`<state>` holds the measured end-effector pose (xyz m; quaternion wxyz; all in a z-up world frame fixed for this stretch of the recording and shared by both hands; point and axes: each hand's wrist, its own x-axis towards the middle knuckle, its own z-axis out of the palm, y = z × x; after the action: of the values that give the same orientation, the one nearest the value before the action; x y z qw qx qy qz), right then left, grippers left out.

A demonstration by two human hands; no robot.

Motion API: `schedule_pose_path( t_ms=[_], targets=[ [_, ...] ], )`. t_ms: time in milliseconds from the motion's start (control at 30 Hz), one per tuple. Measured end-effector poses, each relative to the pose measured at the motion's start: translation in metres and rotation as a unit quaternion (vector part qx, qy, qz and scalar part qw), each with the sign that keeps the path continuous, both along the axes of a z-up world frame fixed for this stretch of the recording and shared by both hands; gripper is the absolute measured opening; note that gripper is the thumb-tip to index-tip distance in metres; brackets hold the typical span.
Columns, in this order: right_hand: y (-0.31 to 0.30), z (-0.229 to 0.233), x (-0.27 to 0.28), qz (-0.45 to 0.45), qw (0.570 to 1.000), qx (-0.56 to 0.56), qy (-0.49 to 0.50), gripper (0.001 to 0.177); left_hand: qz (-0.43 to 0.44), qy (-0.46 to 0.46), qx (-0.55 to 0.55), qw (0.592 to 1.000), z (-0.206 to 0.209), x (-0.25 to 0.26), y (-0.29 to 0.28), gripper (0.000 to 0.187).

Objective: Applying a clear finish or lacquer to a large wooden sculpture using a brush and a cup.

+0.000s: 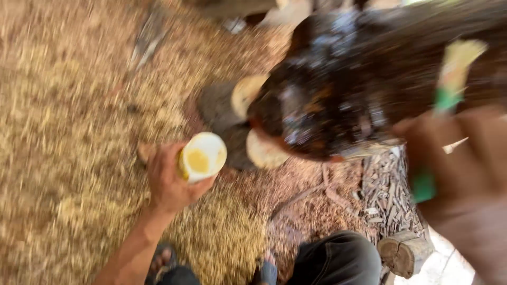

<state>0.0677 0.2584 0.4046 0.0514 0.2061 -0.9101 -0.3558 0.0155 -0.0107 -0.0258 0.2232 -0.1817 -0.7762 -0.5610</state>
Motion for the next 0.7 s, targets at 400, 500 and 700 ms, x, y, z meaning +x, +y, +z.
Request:
schedule_pose_path(
  t_ms=[400,500,700],
  targets=[
    [-0.022,-0.216,0.074,0.166,0.966,-0.11,-0.162,0.017,-0.016,-0.091,-0.004,0.996,-0.019,0.049,-0.018,0.083],
    [-0.033,-0.253,0.057,0.147,0.962,-0.163,-0.16,0.022,-0.02,-0.104,0.0,0.994,-0.02,0.05,-0.009,0.083],
    [-0.048,-0.246,0.038,-0.012,0.98,-0.158,-0.124,0.024,-0.03,-0.1,0.009,0.995,-0.025,0.052,-0.005,0.085]
  ],
)
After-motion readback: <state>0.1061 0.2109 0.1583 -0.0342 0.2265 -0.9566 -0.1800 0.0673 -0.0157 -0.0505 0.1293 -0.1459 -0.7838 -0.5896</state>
